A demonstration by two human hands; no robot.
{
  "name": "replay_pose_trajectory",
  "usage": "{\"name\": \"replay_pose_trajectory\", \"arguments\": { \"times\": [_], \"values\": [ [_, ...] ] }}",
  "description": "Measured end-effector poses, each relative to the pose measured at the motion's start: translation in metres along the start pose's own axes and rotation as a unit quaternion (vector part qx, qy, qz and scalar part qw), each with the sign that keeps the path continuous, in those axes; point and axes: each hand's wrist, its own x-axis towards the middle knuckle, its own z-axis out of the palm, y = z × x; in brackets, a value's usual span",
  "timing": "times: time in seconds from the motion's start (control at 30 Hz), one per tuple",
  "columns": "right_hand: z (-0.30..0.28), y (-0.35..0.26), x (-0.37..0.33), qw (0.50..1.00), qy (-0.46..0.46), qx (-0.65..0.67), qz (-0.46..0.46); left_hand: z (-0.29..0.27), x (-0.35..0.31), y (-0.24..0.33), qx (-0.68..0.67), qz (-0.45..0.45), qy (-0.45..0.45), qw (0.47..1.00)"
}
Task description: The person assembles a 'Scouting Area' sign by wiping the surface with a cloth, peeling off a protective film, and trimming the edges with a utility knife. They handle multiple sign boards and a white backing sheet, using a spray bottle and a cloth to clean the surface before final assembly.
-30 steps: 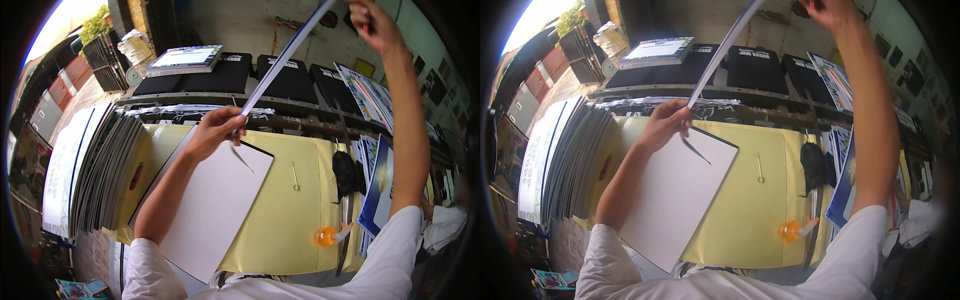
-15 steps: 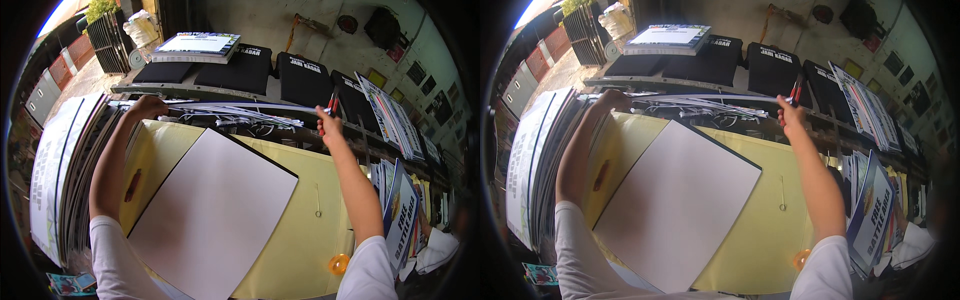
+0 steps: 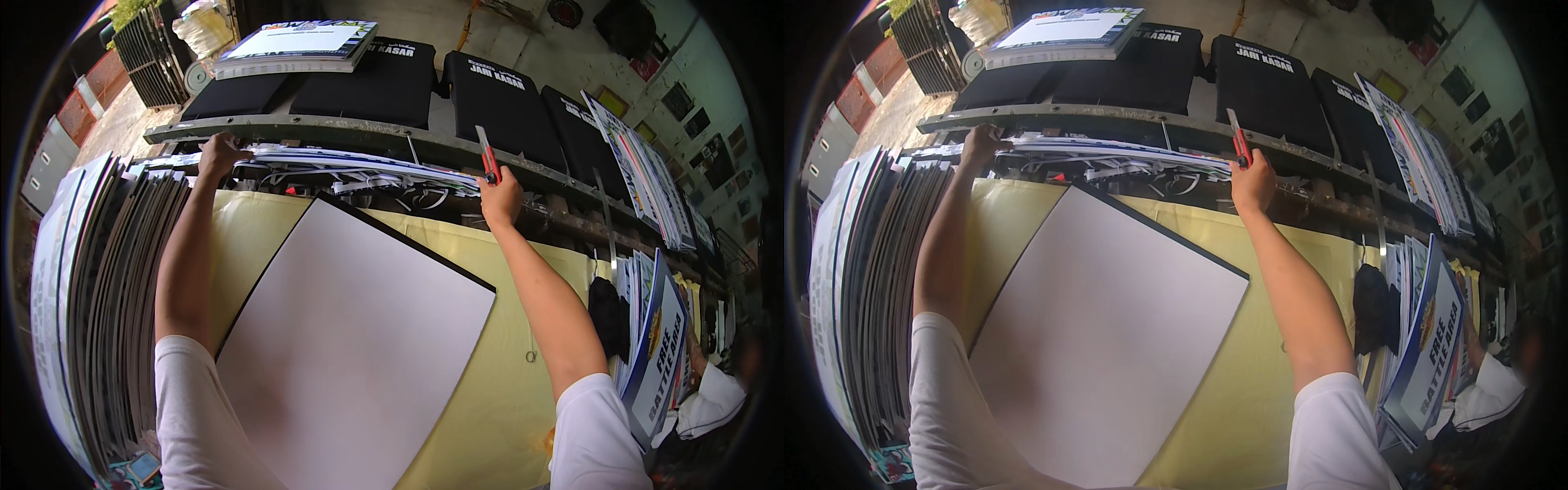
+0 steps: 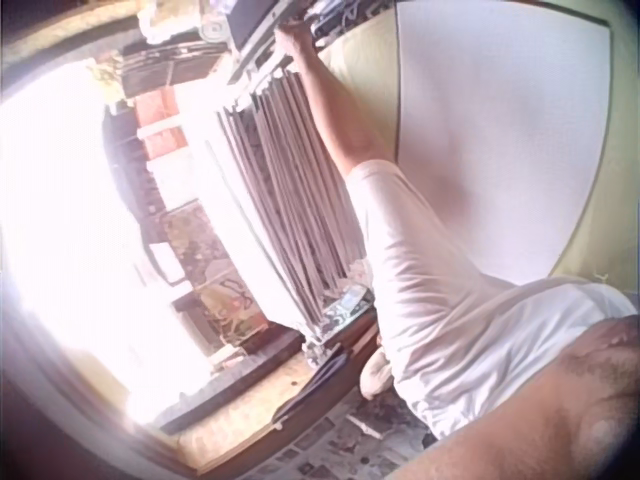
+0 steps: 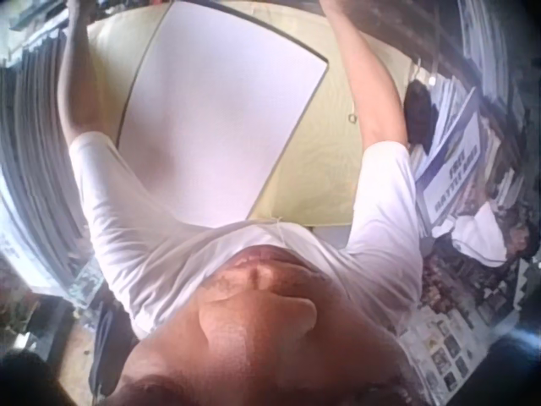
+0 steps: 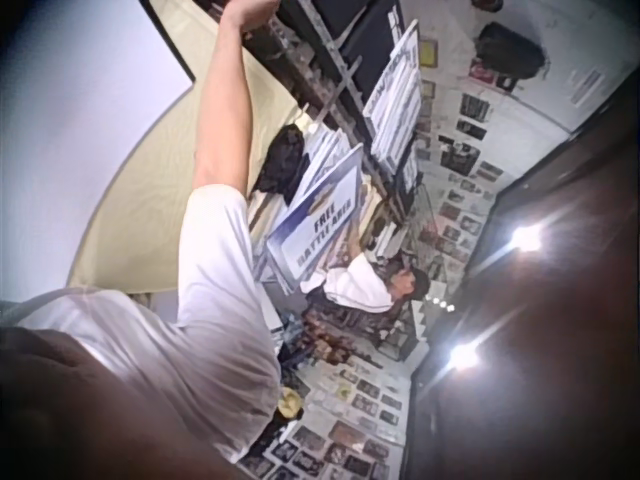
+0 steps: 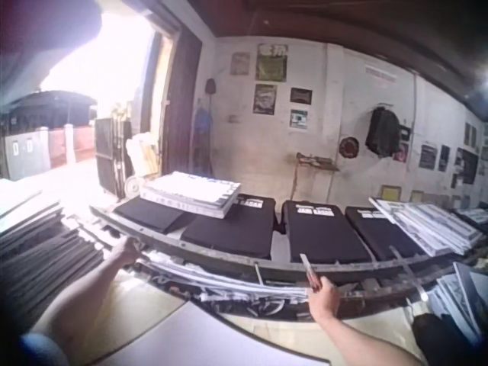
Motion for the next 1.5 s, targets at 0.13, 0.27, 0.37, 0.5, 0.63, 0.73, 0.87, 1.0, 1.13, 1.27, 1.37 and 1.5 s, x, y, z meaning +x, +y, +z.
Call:
{"name": "replay_pose_trajectory", "arguments": {
  "times": [0.13, 0.27, 0.37, 0.5, 0.63, 0.73, 0.87, 1.0, 1.13, 1.27, 1.37, 1.5],
  "values": [
    [-0.012, 0.006, -0.005, 0.998, 0.061, 0.020, -0.014, -0.004, -0.030, 0.040, 0.043, -0.070, 0.140, 0.987],
    [-0.046, -0.008, -0.042, 0.993, 0.012, 0.110, 0.042, 0.009, -0.097, 0.032, -0.020, 0.058, 0.252, 0.966],
    [-0.081, -0.010, -0.115, 0.991, -0.047, 0.116, 0.054, 0.024, -0.244, 0.069, -0.113, 0.134, 0.105, 0.979],
    [-0.087, 0.005, -0.181, 0.940, -0.121, 0.029, -0.317, -0.031, -0.415, 0.144, 0.036, 0.063, -0.139, 0.988],
    [-0.090, 0.028, -0.215, 0.904, -0.290, 0.005, -0.315, -0.055, -0.489, 0.172, 0.071, -0.051, -0.183, 0.979],
    [-0.119, 0.050, -0.240, 0.926, -0.276, -0.036, -0.254, -0.046, -0.525, 0.178, 0.063, -0.022, -0.176, 0.982],
    [-0.168, 0.085, -0.279, 0.948, -0.250, -0.065, -0.184, -0.040, -0.546, 0.192, 0.034, 0.060, -0.167, 0.983],
    [-0.202, 0.111, -0.317, 0.968, -0.210, -0.088, -0.101, -0.029, -0.530, 0.195, 0.035, 0.167, -0.176, 0.969],
    [-0.222, 0.123, -0.350, 0.980, -0.167, -0.088, -0.058, -0.019, -0.490, 0.201, 0.043, 0.254, -0.214, 0.942],
    [-0.225, 0.122, -0.377, 0.984, -0.145, -0.071, -0.074, -0.010, -0.442, 0.190, 0.046, 0.332, -0.231, 0.913],
    [-0.228, 0.112, -0.398, 0.984, -0.141, -0.049, -0.101, -0.015, -0.411, 0.179, 0.040, 0.379, -0.244, 0.892],
    [-0.231, 0.099, -0.439, 0.983, -0.131, -0.027, -0.123, -0.019, -0.382, 0.175, 0.057, 0.429, -0.276, 0.858]
  ]
}}
